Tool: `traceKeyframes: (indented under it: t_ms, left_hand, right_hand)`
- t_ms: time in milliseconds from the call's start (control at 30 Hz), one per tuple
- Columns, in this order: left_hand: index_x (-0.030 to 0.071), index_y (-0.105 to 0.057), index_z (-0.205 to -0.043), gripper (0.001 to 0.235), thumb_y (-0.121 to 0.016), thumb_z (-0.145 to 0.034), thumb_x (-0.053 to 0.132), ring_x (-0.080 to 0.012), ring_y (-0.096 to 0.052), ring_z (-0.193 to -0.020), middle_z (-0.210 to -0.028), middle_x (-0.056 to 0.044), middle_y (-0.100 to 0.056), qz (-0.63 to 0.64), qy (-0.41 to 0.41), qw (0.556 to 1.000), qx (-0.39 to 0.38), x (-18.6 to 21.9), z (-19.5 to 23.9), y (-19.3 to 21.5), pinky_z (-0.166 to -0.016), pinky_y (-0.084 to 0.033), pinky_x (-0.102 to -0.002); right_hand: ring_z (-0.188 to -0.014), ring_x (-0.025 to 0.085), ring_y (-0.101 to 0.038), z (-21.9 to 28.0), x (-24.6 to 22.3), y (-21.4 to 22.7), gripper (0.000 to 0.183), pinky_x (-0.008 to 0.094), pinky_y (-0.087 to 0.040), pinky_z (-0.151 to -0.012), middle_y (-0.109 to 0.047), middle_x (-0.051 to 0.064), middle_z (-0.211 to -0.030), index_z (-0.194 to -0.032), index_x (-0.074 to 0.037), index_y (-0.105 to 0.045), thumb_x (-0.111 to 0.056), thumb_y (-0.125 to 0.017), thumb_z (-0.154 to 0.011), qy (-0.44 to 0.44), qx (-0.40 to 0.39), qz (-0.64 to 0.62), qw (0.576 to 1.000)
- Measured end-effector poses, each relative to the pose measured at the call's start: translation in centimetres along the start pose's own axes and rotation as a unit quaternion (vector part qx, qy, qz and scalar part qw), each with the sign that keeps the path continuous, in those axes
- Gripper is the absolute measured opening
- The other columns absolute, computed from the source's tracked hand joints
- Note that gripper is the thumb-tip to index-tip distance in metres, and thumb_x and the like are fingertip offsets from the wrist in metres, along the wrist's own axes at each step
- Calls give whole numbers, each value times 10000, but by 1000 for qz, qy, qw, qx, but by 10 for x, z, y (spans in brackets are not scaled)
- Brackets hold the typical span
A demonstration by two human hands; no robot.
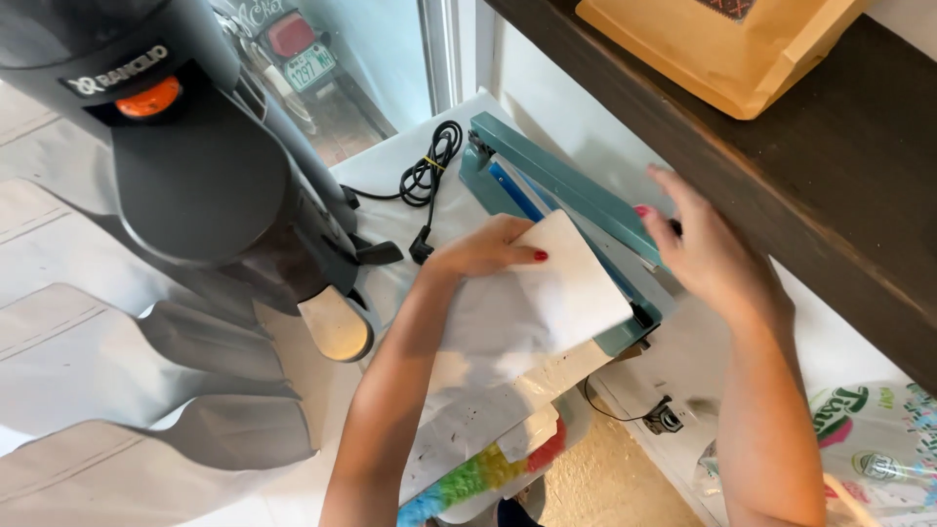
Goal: Folding the tops of coffee bags and sealing them with a manual heat sealer
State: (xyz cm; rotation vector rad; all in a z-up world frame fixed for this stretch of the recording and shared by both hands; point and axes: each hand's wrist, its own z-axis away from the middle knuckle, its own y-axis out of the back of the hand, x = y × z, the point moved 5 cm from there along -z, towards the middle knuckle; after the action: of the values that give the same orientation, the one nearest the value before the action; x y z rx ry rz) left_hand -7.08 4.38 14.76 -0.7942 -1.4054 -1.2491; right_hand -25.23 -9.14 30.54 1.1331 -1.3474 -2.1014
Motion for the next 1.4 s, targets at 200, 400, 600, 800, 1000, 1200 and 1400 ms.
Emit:
traceKeyframes:
  t_ms: [200,400,600,800,1000,1200,1400]
  left_hand:
    - [41,-699,-1117,235,-700,-938,193,-181,-735,-995,-1098,-60,-761,28,-155,968,-196,94,82,-38,-867,-609,-306]
    - [-12,-528,-1375,460,-617,-1021,268,-468,-544,-1286,-1339,-259,-582,-111,-267,955,62,118,185,-35,-1098,-365,-578]
    - [-21,-490,-1484,1283,-759,-572,842,-381,-584,-1335,-1324,-172,-698,75,-243,926,279,67,249,-87,-1174,-342,-554]
    - [145,-604,-672,325,-663,-990,186,-275,-594,-441,-481,-30,-534,-188,-121,747,626,32,288,-107,-439,-468,-306]
    - [140,-582,-624,401,-634,-1019,192,-46,-328,-520,-418,36,-401,-7,-78,770,633,24,329,-78,-426,-339,-251]
    - [137,-447,-685,399,-597,-1051,192,-41,-210,-556,-577,100,-276,7,-74,802,592,61,394,-100,-486,-146,-311]
    - [117,-514,-769,256,-536,-1021,81,-80,-278,-578,-632,71,-312,-12,-66,857,511,86,485,-129,-496,-259,-289]
  right_hand:
    - [-1475,422,-359,68,-41,-13,734,572,-377,-1208,-365,186,-1605,-1446,-208,-549,-55,-774,-764,495,136,70,855]
    - [-1196,306,-628,73,-81,-60,58,476,-478,-1059,-694,9,-1115,-836,-208,-770,-217,-825,-818,613,70,-91,781]
    - [-674,53,-634,56,-110,-83,241,276,-547,-759,-707,-33,-634,-720,-110,-717,-205,-936,-749,417,-37,-295,859]
    - [-611,27,-562,76,-139,-88,240,192,-508,-663,-603,-25,-570,-743,-84,-705,-142,-929,-802,404,-18,-324,855]
    - [-696,45,-559,109,-171,-82,69,247,-527,-706,-630,-11,-626,-865,-70,-756,-74,-762,-934,421,-58,-267,865]
    - [-480,82,-630,164,-200,-98,149,240,-446,-475,-795,-7,-662,-972,-126,-832,-210,-727,-906,431,-163,27,887]
    - [-523,204,-634,273,-247,-140,147,375,-478,-508,-665,-2,-576,-953,-205,-738,-343,-688,-937,647,-61,66,757]
